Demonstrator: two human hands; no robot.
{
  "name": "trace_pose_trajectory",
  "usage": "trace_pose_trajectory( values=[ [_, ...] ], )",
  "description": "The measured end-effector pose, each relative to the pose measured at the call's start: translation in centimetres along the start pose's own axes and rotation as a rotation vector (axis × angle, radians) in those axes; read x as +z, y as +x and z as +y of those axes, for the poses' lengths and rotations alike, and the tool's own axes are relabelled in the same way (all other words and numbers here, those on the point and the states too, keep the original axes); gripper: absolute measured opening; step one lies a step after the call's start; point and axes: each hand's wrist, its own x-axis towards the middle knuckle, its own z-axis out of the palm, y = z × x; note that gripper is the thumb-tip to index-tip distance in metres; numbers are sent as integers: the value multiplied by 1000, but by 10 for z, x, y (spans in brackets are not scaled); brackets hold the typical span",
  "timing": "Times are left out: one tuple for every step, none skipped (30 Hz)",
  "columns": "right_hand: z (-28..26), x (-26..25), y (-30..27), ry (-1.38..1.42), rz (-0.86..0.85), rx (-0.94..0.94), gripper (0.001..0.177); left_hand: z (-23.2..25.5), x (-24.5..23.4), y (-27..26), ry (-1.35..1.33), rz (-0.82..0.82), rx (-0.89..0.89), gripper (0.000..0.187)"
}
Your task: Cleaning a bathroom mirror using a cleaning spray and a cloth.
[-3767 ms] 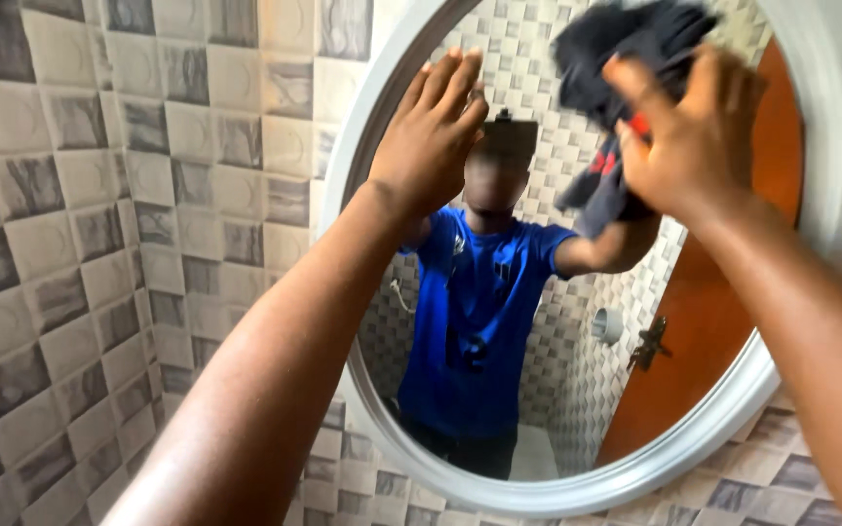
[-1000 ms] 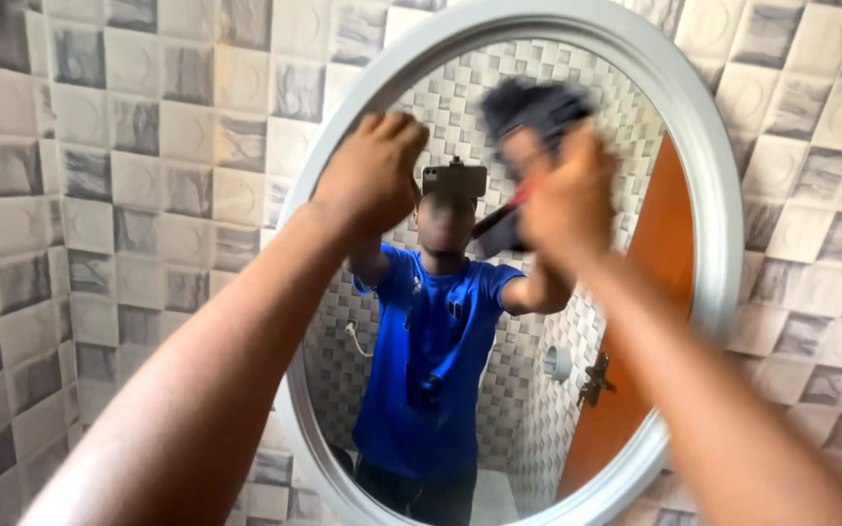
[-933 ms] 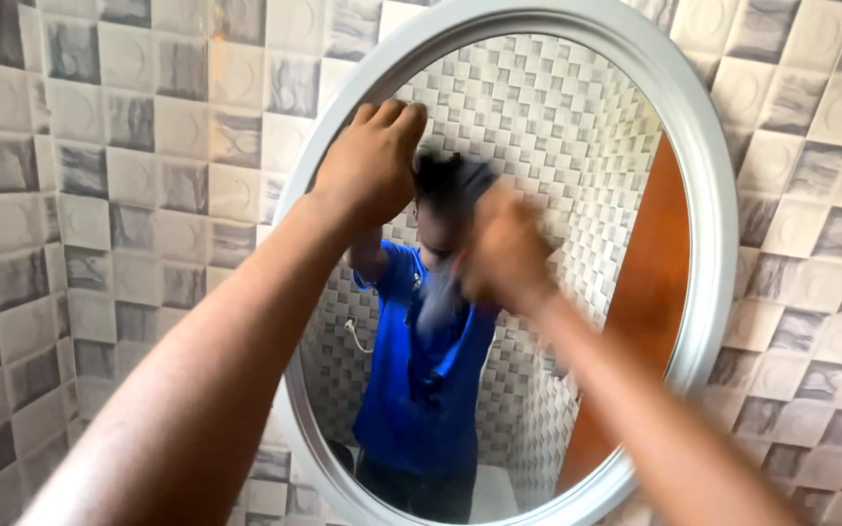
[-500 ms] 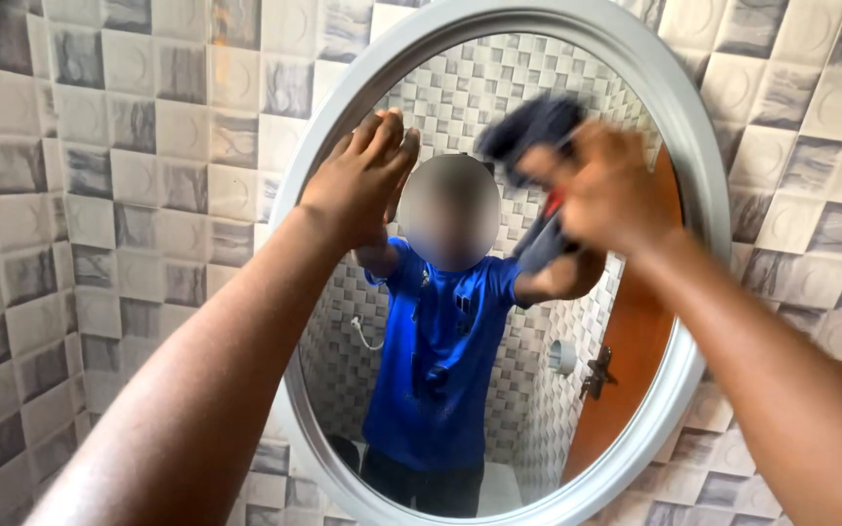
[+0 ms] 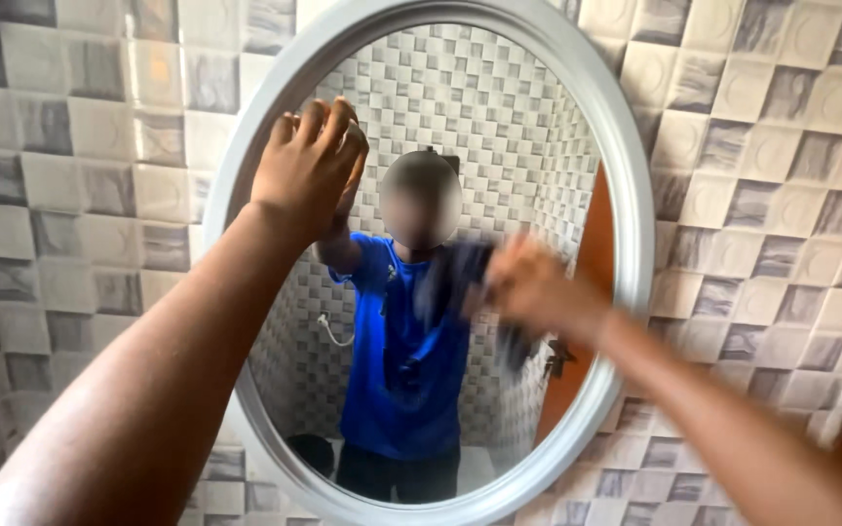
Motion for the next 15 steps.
trace_pose_trajectory(
  values=[
    [34, -21, 6, 283, -229, 562, 54, 4, -4, -1, 0, -4, -12, 79],
    [56, -40, 8, 356, -134, 775, 47, 10, -7, 1, -81, -56, -96, 93],
    [75, -53, 15, -17, 69, 575, 38, 22, -11, 7, -162, -108, -179, 107],
    [88, -60, 17, -381, 266, 354, 41, 34, -15, 15, -241, -159, -263, 121],
    [90, -55, 20, -431, 320, 365, 44, 49, -19, 20, -308, -137, -249, 122],
    [93, -48, 25, -479, 377, 375, 47, 64, -22, 23, -372, -115, -236, 122],
    [96, -40, 30, -527, 433, 384, 52, 73, -23, 25, -436, -93, -222, 124],
    [92, -24, 28, -507, 471, 426, 53, 79, -24, 26, -398, -63, -219, 118],
    [77, -3, 20, -487, 509, 468, 54, 86, -24, 28, -360, -33, -217, 113],
    [59, 17, 10, -468, 547, 514, 55, 89, -23, 28, -322, -1, -211, 107],
    [41, 35, -2, -330, 474, 540, 54, 87, -23, 26, -338, -33, -204, 111],
    [24, 49, -17, -194, 399, 565, 53, 86, -22, 25, -356, -62, -195, 115],
    [0, 61, -37, -226, 466, 487, 51, 86, -23, 26, -373, -91, -186, 119],
    [-16, 67, -48, -253, 533, 404, 49, 85, -24, 26, -384, -102, -182, 121],
    [-13, 66, -53, -254, 516, 435, 49, 85, -26, 26, -394, -114, -178, 123]
  ],
)
